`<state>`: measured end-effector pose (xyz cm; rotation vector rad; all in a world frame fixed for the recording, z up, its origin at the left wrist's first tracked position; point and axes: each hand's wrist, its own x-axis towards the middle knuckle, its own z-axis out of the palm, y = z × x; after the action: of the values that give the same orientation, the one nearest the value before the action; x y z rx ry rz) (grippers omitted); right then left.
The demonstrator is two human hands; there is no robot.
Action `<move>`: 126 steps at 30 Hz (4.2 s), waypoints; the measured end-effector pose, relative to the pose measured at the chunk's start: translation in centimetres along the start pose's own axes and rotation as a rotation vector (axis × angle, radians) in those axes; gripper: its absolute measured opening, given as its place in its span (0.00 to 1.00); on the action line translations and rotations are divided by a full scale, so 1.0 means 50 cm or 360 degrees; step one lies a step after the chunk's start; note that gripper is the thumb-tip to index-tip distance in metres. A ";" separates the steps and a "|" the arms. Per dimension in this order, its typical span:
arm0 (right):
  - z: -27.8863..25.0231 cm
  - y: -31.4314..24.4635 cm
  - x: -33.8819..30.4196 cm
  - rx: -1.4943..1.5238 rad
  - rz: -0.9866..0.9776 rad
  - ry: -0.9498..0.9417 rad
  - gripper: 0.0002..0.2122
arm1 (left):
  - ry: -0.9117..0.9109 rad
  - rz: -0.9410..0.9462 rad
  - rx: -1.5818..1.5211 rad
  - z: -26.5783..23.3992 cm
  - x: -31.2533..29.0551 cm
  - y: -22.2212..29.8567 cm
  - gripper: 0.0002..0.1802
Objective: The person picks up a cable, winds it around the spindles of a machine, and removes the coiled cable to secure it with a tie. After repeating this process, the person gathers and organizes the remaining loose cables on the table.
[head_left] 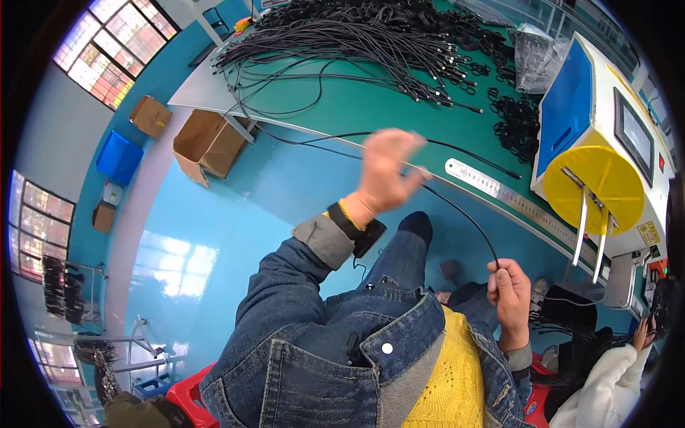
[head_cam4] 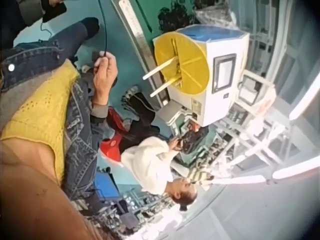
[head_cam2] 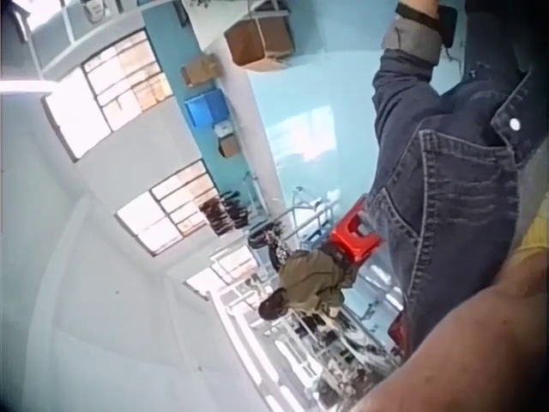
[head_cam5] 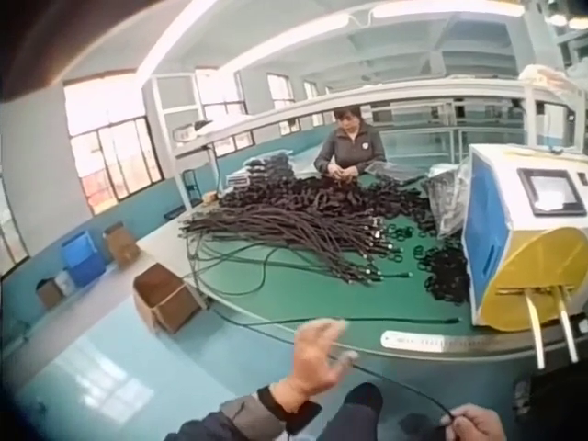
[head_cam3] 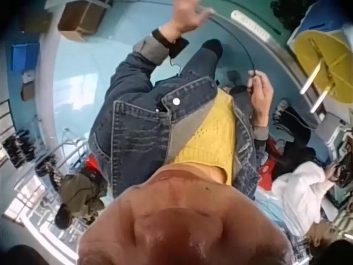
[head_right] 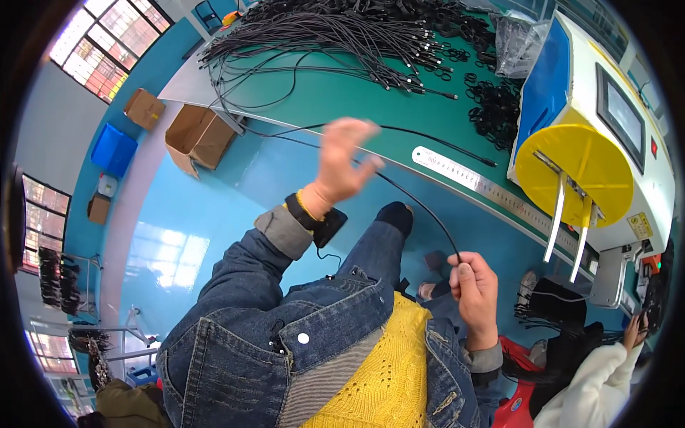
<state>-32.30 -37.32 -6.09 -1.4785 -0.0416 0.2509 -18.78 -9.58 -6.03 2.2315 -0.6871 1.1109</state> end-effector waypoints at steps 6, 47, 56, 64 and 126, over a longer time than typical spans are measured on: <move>0.008 -0.031 0.006 -0.0050 -0.0049 -0.0098 0.08 | 0.0675 -0.1493 0.1007 -0.118 -0.100 -0.426 0.35; 0.026 -0.042 0.108 -0.0342 0.0367 0.0423 0.09 | -0.0321 -0.1792 0.0958 -0.124 0.116 -0.928 0.25; 0.030 -0.049 0.074 -0.0233 0.0261 0.0253 0.10 | -0.1474 -0.1177 0.1051 -0.102 0.072 -1.018 0.22; 0.031 -0.015 0.093 -0.0266 0.0400 0.0253 0.09 | -0.0157 -0.1546 -0.1003 -0.164 0.172 -0.821 0.17; 0.087 -0.102 0.117 -0.0837 -0.0698 -0.0088 0.05 | -0.0767 0.0220 -0.0504 0.104 0.006 -0.093 0.17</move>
<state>-26.66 -32.29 -1.39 -1.9353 -0.5028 -0.0867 -12.76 -9.76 -9.58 2.2039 -1.1413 0.4690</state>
